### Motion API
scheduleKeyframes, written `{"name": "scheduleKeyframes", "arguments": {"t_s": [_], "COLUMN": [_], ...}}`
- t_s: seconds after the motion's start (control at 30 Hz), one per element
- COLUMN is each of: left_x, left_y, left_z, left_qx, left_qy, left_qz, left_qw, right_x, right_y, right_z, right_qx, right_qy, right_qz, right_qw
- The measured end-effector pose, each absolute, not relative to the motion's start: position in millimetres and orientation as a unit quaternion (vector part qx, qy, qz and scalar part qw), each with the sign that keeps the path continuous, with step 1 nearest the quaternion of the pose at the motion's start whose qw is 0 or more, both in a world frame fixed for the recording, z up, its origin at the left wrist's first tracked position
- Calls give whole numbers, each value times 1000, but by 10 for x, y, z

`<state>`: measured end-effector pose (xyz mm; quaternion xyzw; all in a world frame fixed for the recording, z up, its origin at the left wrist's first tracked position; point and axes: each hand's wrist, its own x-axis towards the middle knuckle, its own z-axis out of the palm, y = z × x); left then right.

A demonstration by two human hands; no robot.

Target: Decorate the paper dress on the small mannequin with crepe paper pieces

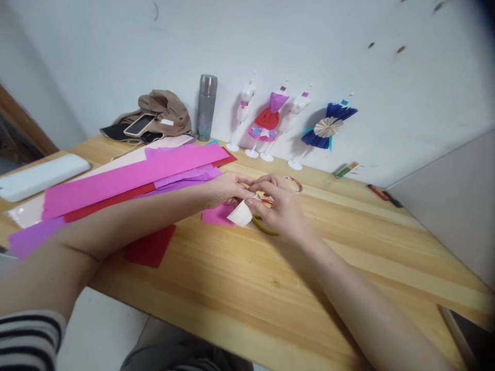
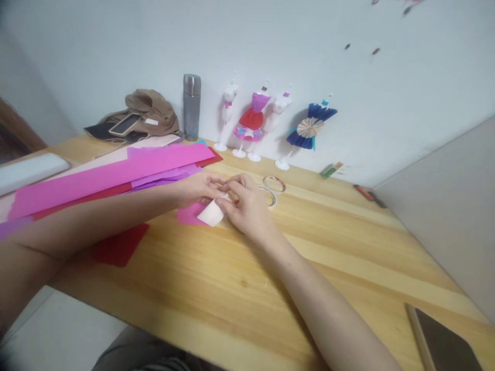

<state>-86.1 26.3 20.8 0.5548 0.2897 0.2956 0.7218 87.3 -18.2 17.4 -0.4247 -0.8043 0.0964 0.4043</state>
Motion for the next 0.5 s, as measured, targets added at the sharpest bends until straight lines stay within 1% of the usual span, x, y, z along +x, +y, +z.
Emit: {"name": "scheduleKeyframes", "arguments": {"t_s": [0.17, 0.37, 0.43, 0.5], "left_x": [-864, -816, -816, -836], "left_y": [264, 285, 303, 320], "left_z": [201, 158, 163, 182], "left_qx": [556, 513, 516, 540], "left_qy": [272, 237, 244, 270], "left_qz": [273, 271, 285, 311], "left_qw": [737, 779, 770, 734], "right_x": [884, 923, 953, 991], "right_y": [-147, -113, -93, -65], "right_z": [160, 191, 200, 194], "right_qx": [-433, -453, -465, -479], "right_qy": [-782, -733, -706, -675], "right_qz": [182, 278, 325, 364], "right_qw": [409, 424, 424, 427]}}
